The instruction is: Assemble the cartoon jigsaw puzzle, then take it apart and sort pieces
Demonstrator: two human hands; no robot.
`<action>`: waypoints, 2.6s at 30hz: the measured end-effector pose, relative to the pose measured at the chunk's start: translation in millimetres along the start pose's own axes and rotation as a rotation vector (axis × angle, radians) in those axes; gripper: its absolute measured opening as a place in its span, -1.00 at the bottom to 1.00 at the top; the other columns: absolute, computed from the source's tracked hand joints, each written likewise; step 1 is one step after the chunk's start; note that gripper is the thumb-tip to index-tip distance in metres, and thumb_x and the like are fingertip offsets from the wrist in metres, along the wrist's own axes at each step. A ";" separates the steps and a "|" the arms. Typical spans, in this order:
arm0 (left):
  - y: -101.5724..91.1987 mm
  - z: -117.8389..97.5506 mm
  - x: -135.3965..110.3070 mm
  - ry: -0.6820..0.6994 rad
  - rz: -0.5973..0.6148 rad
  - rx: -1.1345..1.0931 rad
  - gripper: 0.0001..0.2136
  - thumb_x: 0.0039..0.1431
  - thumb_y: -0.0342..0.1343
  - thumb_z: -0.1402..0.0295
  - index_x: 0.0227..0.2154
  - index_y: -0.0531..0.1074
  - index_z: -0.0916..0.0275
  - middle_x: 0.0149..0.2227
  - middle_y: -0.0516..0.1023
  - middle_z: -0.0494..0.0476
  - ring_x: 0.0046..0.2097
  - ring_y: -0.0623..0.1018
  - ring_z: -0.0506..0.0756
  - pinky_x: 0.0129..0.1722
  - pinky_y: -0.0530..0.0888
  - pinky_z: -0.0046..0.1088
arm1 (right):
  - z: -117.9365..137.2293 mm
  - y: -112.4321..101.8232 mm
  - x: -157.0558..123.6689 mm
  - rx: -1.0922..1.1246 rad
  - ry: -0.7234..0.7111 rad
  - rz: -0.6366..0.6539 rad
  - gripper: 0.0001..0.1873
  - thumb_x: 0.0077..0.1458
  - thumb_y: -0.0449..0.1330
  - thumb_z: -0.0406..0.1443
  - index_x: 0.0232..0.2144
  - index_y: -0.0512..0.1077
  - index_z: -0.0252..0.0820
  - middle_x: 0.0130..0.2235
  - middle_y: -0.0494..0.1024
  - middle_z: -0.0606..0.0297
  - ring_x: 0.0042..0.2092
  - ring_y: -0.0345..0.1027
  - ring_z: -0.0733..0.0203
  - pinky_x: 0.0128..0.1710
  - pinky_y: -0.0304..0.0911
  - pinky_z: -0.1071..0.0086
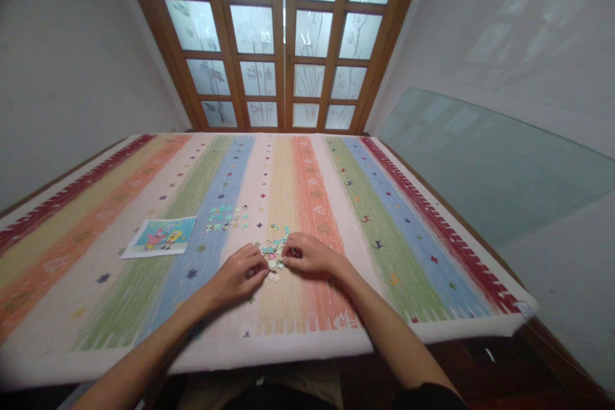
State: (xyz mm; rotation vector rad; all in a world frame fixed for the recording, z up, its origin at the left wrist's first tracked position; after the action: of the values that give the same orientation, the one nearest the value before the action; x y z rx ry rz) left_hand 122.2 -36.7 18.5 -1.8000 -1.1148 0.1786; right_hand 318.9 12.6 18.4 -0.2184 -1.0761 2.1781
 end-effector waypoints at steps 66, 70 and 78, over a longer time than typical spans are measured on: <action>-38.8 46.0 -9.2 -0.034 -0.058 0.167 -0.82 0.33 0.08 0.32 -0.11 0.51 0.22 -0.19 0.50 0.17 -0.14 0.52 0.16 -0.10 0.49 -0.25 | -1.1 15.7 5.1 -0.230 -0.076 -0.200 -0.73 0.35 0.17 -0.25 0.01 0.56 -0.15 -0.22 0.42 0.17 -0.19 0.31 0.12 -0.17 0.26 0.26; -23.0 37.3 -2.1 -0.028 -0.012 0.132 -0.85 0.33 0.10 0.31 -0.12 0.49 0.20 -0.20 0.49 0.16 -0.16 0.51 0.15 -0.13 0.50 -0.26 | -0.7 15.4 5.4 -0.233 -0.090 -0.230 -0.80 0.33 0.19 -0.26 -0.11 0.60 -0.15 -0.26 0.42 0.19 -0.22 0.30 0.13 -0.21 0.24 0.28; -13.7 36.2 -0.6 -0.070 0.005 0.047 -0.90 0.33 0.11 0.32 -0.21 0.49 0.18 -0.25 0.49 0.13 -0.19 0.50 0.14 -0.15 0.49 -0.27 | 0.1 1.9 3.6 -0.171 -0.030 -0.250 -0.83 0.28 0.14 -0.32 -0.31 0.53 -0.17 -0.28 0.43 0.17 -0.21 0.32 0.10 -0.18 0.24 0.24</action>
State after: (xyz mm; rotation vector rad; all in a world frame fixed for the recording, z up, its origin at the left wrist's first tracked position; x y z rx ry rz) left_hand 93.5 -12.1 10.4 -1.7661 -1.1464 0.2707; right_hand 315.1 14.0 17.5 -0.1204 -1.2381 1.8753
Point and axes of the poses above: each hand's wrist, its own x-axis towards the middle knuckle, its own y-axis out of the palm, z = x × y, the point moved 4 cm from there along x, towards the middle knuckle
